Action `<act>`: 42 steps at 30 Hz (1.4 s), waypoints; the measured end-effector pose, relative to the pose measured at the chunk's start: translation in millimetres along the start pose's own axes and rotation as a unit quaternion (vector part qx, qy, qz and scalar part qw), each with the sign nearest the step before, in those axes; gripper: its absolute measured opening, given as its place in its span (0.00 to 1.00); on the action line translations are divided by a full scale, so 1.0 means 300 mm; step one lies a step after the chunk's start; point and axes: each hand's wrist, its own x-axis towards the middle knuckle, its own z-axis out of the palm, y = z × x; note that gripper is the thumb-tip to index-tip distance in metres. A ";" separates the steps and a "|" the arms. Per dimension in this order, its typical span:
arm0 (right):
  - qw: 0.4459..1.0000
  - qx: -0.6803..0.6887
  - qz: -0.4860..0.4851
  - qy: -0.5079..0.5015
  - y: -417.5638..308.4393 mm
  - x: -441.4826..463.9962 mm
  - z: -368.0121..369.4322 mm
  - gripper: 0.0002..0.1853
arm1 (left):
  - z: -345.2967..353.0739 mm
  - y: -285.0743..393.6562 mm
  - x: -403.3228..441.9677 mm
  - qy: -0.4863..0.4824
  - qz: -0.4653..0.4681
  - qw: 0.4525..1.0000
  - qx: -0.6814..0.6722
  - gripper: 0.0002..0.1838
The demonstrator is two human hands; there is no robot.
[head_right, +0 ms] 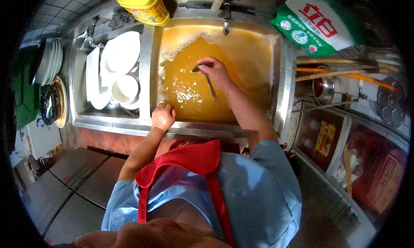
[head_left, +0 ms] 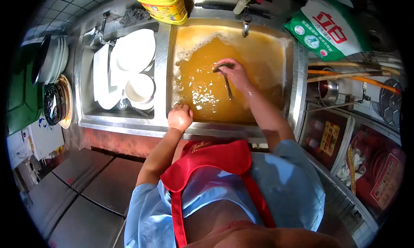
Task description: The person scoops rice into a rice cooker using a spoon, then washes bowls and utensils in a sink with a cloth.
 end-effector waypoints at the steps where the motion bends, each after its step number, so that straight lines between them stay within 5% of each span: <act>1: 1.000 0.006 -0.009 -0.004 -0.030 -0.009 0.011 0.08 | 0.007 -0.003 -0.001 0.002 -0.001 1.000 0.001 0.05; 6: 0.988 0.080 -0.067 -0.113 -0.206 -0.054 0.059 0.11 | 0.043 -0.020 0.033 0.008 0.007 0.993 -0.118 0.11; 7: 0.982 0.103 -0.077 -0.137 -0.234 -0.062 0.068 0.12 | 0.028 0.016 0.055 -0.038 -0.046 0.970 -0.237 0.19; 10: 0.971 0.144 -0.072 -0.176 -0.300 -0.077 0.094 0.13 | -0.015 0.154 0.103 -0.029 0.030 0.936 -0.350 0.25; 17: 0.982 0.143 -0.020 -0.124 -0.254 -0.113 0.115 0.09 | 0.006 0.286 0.161 -0.150 0.016 0.880 -0.449 0.07; 20: 0.993 0.032 0.012 -0.110 -0.194 -0.145 0.090 0.09 | 0.025 0.279 0.161 -0.113 0.055 0.890 -0.439 0.06; 23: 0.994 0.020 -0.028 -0.099 -0.139 -0.148 0.081 0.10 | -0.013 0.302 0.151 0.060 0.079 0.961 -0.259 0.09; 27: 0.995 0.016 -0.057 -0.078 -0.129 -0.160 0.094 0.13 | -0.062 0.314 0.147 0.077 0.034 0.982 -0.169 0.18; 31: 0.994 0.027 -0.033 -0.099 -0.147 -0.167 0.085 0.15 | -0.075 0.301 0.161 0.191 0.122 0.935 -0.274 0.13; 36: 0.996 0.036 -0.037 -0.072 -0.149 -0.156 0.090 0.17 | -0.058 0.280 0.141 0.069 0.039 0.935 -0.346 0.07; 42: 0.995 0.043 0.003 0.090 -0.172 -0.136 0.135 0.14 | -0.073 0.314 0.126 -0.015 -0.014 0.922 -0.387 0.06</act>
